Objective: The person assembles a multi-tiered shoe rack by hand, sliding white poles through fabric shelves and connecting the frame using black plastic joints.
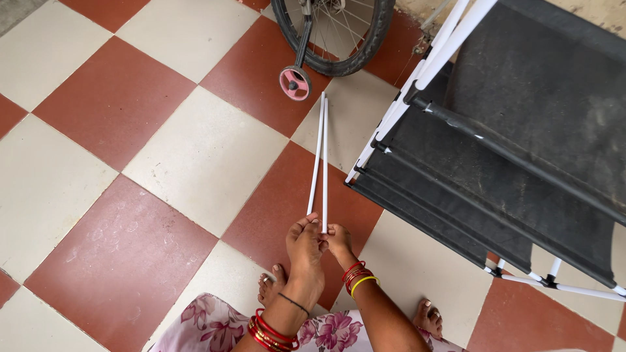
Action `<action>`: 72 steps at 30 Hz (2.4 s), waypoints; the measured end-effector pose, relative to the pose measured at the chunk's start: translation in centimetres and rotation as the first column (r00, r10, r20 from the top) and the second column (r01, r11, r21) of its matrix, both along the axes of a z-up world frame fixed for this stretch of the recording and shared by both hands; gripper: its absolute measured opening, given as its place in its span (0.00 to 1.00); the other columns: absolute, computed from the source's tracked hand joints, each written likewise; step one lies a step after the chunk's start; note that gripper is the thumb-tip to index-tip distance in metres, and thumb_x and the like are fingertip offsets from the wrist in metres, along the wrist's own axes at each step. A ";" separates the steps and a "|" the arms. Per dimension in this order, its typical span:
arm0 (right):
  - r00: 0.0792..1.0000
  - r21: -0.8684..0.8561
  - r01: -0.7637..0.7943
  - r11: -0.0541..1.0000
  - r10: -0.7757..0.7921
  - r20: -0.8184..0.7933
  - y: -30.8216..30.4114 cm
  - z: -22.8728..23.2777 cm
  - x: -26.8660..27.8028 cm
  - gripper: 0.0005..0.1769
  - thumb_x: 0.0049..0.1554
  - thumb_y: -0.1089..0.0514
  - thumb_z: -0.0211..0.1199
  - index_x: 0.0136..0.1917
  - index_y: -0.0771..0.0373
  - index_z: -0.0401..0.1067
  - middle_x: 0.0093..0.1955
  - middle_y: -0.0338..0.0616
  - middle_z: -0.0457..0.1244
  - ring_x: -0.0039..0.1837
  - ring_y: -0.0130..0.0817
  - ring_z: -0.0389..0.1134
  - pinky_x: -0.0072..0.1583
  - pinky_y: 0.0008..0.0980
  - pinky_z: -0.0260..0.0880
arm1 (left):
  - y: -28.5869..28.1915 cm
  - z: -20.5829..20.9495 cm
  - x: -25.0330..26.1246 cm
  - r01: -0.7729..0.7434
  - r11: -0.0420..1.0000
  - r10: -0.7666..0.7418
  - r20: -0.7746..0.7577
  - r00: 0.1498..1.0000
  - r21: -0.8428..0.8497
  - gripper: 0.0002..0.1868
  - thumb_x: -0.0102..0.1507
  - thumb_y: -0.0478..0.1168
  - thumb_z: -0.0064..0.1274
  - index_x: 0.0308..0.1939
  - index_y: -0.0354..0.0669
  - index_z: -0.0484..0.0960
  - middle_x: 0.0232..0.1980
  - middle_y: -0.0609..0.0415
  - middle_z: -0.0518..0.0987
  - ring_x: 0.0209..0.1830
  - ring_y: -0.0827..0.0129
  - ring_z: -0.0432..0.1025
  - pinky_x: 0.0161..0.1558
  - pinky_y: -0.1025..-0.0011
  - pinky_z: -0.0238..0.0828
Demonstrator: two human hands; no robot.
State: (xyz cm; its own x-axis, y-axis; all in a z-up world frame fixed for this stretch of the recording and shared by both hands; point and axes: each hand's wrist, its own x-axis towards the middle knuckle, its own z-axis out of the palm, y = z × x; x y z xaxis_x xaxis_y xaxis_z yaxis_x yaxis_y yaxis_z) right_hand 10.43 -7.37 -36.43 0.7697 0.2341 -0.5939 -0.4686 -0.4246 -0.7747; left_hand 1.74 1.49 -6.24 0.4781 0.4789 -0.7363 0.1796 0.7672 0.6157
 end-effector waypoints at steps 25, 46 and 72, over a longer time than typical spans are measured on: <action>0.921 -0.213 -0.386 0.898 0.387 -0.036 3.7 -1.8 -1.5 0.33 0.57 0.67 0.58 0.75 0.58 0.59 0.80 0.41 0.51 0.78 0.38 0.54 0.70 0.35 0.68 | 3.6 1.2 -1.5 0.078 0.995 -0.072 -0.099 0.992 0.055 0.13 0.66 0.36 0.43 0.51 0.40 0.80 0.34 0.56 0.76 0.30 0.76 0.67 0.38 0.74 0.67; 0.916 0.339 -0.159 0.927 0.010 0.402 3.7 17.0 -0.7 0.34 0.53 0.81 0.47 0.70 0.66 0.67 0.73 0.48 0.60 0.74 0.37 0.62 0.72 0.32 0.66 | 1.8 -0.3 -0.1 0.158 0.987 -0.160 0.061 0.985 0.035 0.24 0.66 0.36 0.43 0.68 0.45 0.72 0.39 0.58 0.76 0.31 0.76 0.66 0.35 0.75 0.64; 0.507 0.385 -0.053 0.921 -0.307 0.805 -2.5 44.9 0.7 0.26 0.59 0.70 0.60 0.70 0.58 0.70 0.63 0.44 0.64 0.65 0.34 0.69 0.68 0.32 0.70 | -4.8 14.7 3.1 0.155 0.558 -0.624 0.289 0.726 0.815 0.32 0.68 0.44 0.46 0.77 0.51 0.58 0.71 0.52 0.59 0.62 0.61 0.67 0.62 0.65 0.70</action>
State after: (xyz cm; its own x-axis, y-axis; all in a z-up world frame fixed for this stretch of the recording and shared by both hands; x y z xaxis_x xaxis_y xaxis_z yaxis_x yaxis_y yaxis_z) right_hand 11.14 -9.90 8.43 0.8890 0.1204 0.4419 0.4510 -0.0627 -0.8903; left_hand 4.81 -3.30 8.44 0.9147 0.3718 0.1585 -0.1625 -0.0209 0.9865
